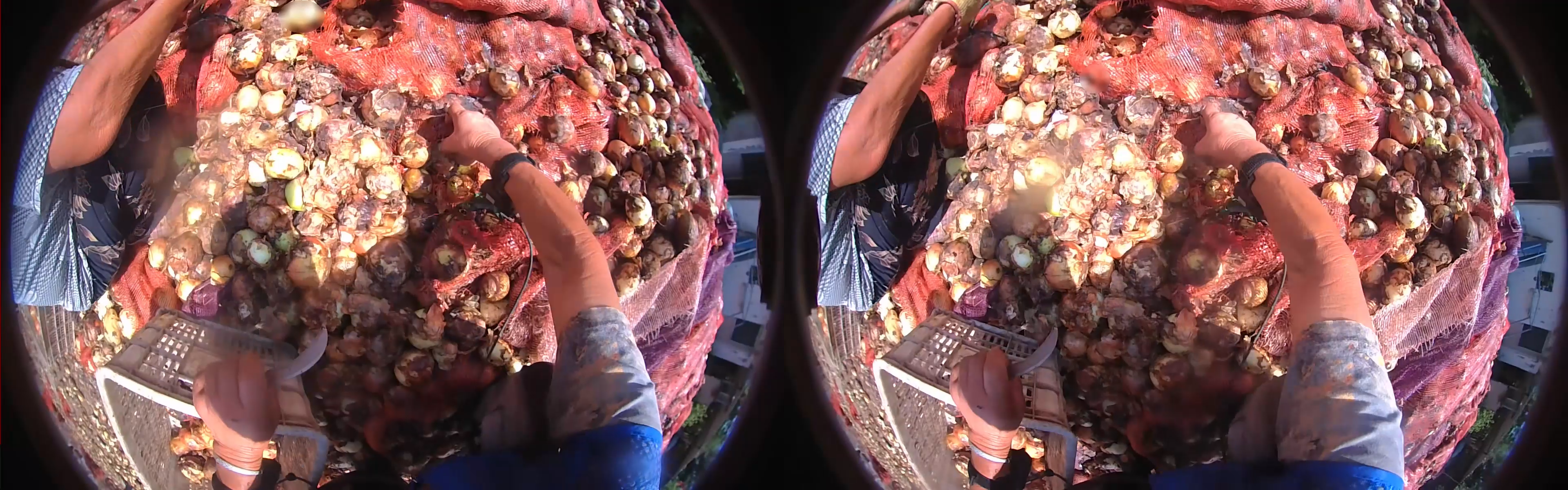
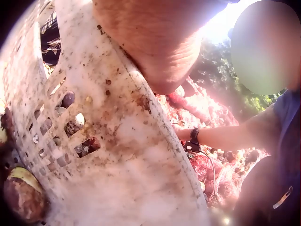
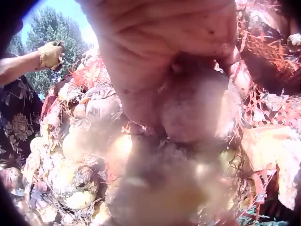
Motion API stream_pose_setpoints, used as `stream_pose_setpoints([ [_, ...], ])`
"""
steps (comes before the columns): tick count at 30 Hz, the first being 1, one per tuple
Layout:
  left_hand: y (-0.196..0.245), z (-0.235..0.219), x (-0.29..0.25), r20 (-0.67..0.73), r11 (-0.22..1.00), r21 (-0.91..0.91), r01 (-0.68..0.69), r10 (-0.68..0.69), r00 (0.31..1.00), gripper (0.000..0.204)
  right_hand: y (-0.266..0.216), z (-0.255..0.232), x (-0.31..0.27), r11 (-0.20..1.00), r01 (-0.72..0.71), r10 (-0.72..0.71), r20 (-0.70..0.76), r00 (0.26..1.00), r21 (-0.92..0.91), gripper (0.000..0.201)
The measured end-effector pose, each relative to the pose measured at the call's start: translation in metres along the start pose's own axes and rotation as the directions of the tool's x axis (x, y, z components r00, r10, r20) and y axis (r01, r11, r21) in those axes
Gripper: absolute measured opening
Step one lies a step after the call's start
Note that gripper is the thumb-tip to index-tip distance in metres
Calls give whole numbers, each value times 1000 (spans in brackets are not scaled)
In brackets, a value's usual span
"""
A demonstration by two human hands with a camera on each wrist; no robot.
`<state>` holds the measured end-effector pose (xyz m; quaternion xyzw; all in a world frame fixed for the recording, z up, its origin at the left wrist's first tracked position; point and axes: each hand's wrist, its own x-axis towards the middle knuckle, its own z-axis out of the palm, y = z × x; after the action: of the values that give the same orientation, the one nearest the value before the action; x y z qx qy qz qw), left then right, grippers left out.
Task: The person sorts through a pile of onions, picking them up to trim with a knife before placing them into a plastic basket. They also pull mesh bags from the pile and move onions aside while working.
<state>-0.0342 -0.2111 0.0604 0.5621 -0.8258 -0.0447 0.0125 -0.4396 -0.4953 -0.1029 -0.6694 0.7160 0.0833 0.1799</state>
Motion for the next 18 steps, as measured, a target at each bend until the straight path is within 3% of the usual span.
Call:
stream_pose_setpoints([
  [1,-1,3,0,-6,1000,-10,-3,3,1000,38,1,-6,-9,996,-32,20,140,990,82,62],
  [2,-2,7,1,-80,1000,19,-8,10,997,31,8,-7,-25,993,49,-67,173,983,108,57],
  [4,-1,10,-2,-150,999,39,-14,20,988,25,21,31,-56,958,279,-279,16,960,-59,47],
  [5,0,9,-3,-101,1000,27,4,-1,995,28,12,36,-70,927,282,-286,22,958,-247,47],
  [6,-1,7,-3,-44,1000,18,16,-15,999,33,2,32,-75,932,271,-245,132,960,-239,48],
  [8,-2,6,-4,-79,999,30,-17,20,997,31,-7,19,-80,972,223,-237,358,903,78,41],
  [9,-2,7,-3,-118,999,42,-35,40,992,29,-15,15,-85,852,-5,-155,261,953,524,35],
  [10,-2,4,-1,-141,998,54,-44,51,989,29,-24,7,-92,484,-160,-34,201,979,860,29],
  [11,0,5,-1,-135,998,49,-25,31,990,28,-38,-10,-93,211,-156,-109,182,977,965,22],
  [12,3,6,0,-130,999,44,-6,12,991,26,-58,-23,-96,12,-108,-178,109,978,994,21],
  [13,4,4,1,-95,998,58,3,2,995,26,-90,-21,-91,-295,-39,-207,-24,978,955,19],
  [14,5,2,1,-103,998,67,-6,13,995,26,-132,-41,-107,-419,-32,-305,-108,946,907,22],
  [15,5,1,2,-70,998,69,2,3,998,26,-167,-55,-122,-307,51,-394,-175,902,950,27],
  [16,5,1,2,-38,997,71,12,-10,999,26,-202,-90,-157,-215,-40,-563,-90,821,976,37],
  [17,4,1,1,-17,998,65,24,-23,1000,29,-246,-94,-187,-405,-43,-652,-256,713,913,50],
  [18,-1,12,-14,-22,997,76,27,-25,999,29,-279,-107,-223,-317,-105,-817,-216,534,943,63],
])
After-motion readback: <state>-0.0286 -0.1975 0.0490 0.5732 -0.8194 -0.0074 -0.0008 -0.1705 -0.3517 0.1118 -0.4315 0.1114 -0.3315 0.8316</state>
